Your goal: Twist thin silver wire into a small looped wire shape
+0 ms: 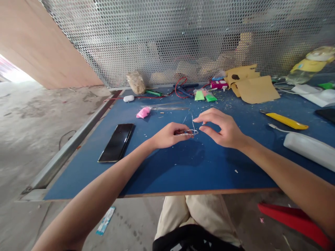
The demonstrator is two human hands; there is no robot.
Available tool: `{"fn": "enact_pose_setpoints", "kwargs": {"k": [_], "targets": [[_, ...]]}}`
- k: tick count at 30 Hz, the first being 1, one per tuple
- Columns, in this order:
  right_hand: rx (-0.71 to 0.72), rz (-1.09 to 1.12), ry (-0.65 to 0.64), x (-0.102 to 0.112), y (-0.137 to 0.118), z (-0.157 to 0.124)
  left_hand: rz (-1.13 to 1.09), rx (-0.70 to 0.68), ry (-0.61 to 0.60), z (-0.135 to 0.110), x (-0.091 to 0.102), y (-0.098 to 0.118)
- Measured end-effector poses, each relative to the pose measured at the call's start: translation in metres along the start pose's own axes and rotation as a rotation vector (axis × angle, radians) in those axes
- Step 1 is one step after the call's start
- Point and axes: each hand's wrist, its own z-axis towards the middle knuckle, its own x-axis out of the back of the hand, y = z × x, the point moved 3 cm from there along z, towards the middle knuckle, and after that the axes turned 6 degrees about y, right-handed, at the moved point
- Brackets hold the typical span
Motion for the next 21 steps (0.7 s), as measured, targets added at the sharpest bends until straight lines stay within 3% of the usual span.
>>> {"fn": "enact_pose_setpoints", "kwargs": {"k": [11, 21], "targets": [[-0.044, 0.058, -0.132, -0.0068, 0.0005, -0.0046, -0.028, -0.034, 0.024, -0.0001, -0.0003, 0.0046], [0.016, 0.098, -0.126, -0.0074, -0.0032, -0.0042, -0.068, 0.032, 0.019, 0.0014, -0.0011, 0.0012]]}}
